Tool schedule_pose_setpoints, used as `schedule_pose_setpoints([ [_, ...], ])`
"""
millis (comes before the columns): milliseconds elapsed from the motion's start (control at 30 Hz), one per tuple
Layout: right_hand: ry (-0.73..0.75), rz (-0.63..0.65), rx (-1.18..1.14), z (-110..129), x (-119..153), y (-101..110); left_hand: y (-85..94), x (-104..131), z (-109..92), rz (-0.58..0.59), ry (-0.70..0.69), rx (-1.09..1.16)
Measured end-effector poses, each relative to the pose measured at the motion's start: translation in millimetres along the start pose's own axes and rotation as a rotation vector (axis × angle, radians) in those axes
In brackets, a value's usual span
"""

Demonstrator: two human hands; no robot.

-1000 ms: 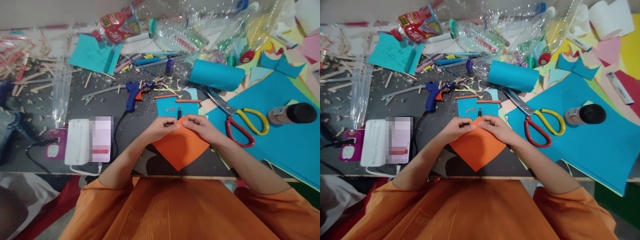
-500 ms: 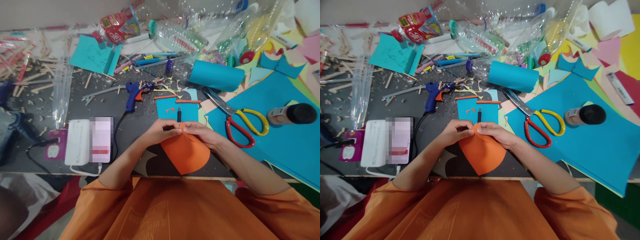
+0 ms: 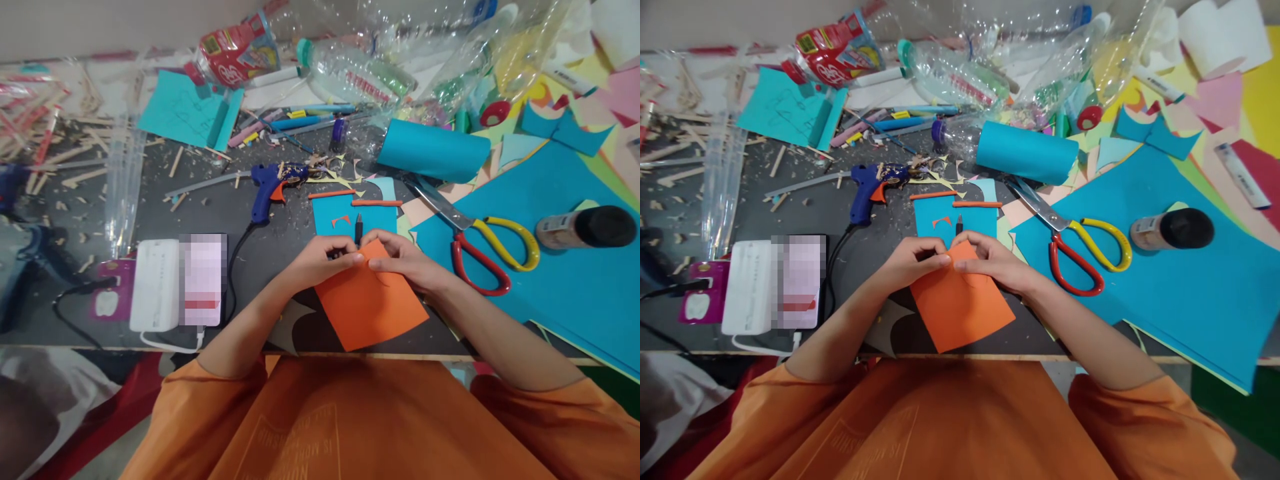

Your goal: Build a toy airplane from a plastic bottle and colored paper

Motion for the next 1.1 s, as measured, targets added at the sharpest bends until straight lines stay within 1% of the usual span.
schedule_pose_setpoints([
  [67, 0.052, -0.053, 0.043, 0.5, -1.2, 2.9, 0.3, 0.0, -0.7, -0.006, 0.004, -0.014],
  [133, 0.103, -0.102, 0.022, 1.3, -2.6, 5.3, 0.9, -0.1, -1.5, -0.006, 0.007, -0.025],
  [233, 0.212, -0.234, -0.011, 5.2, -3.5, 11.0, 2.3, -0.4, -1.2, -0.018, 0.003, -0.025],
  [267, 0.254, -0.292, -0.001, 7.0, -3.4, 14.1, 3.0, -0.7, -0.7, -0.040, -0.004, -0.023],
  [333, 0.323, -0.396, 0.063, 10.5, -3.0, 21.8, 4.8, -1.3, 0.5, -0.119, -0.026, -0.016],
  [400, 0.378, -0.490, 0.198, 12.8, -2.6, 30.5, 7.0, -2.1, 1.8, -0.231, -0.059, 0.008],
  [533, 0.471, -0.642, 0.589, 13.4, -2.4, 43.5, 11.1, -3.6, 4.1, -0.441, -0.106, 0.056],
  [600, 0.580, -0.734, 0.765, 14.2, -0.6, 45.1, 12.5, -4.0, 5.1, -0.501, -0.118, 0.058],
  [667, 0.739, -0.860, 0.888, 15.3, 3.3, 42.3, 12.9, -4.3, 5.5, -0.524, -0.133, 0.052],
  [700, 0.815, -0.902, 0.942, 15.3, 5.6, 39.0, 12.5, -4.2, 5.5, -0.527, -0.141, 0.045],
  [733, 0.876, -0.909, 1.007, 14.8, 7.5, 34.5, 11.6, -4.1, 5.3, -0.528, -0.147, 0.034],
  [767, 0.918, -0.880, 1.087, 13.5, 8.7, 29.1, 10.3, -3.8, 5.1, -0.528, -0.151, 0.022],
  [833, 0.956, -0.743, 1.276, 8.7, 9.1, 16.9, 6.3, -2.8, 4.6, -0.525, -0.153, 0.007],
  [900, 0.953, -0.647, 1.407, 2.7, 7.6, 6.7, 1.6, -1.5, 4.3, -0.505, -0.163, -0.002],
  [967, 0.930, -0.622, 1.429, -2.2, 5.5, 0.8, -2.1, -0.4, 4.9, -0.477, -0.189, -0.024],
  [1033, 0.892, -0.602, 1.380, -5.1, 4.4, -1.6, -3.5, 0.3, 6.7, -0.463, -0.233, -0.077],
  [1100, 0.857, -0.568, 1.301, -6.3, 4.7, -2.4, -2.5, 0.4, 9.3, -0.469, -0.314, -0.151],
])
Point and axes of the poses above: each hand's wrist, its own x-axis away from the middle knuckle, its own y-axis out of the back of the hand, z = x × y, the point moved 1 cm from there along -x, towards the middle knuckle, and after that the axes turned 7 degrees about -y, right-handed, at the moved point
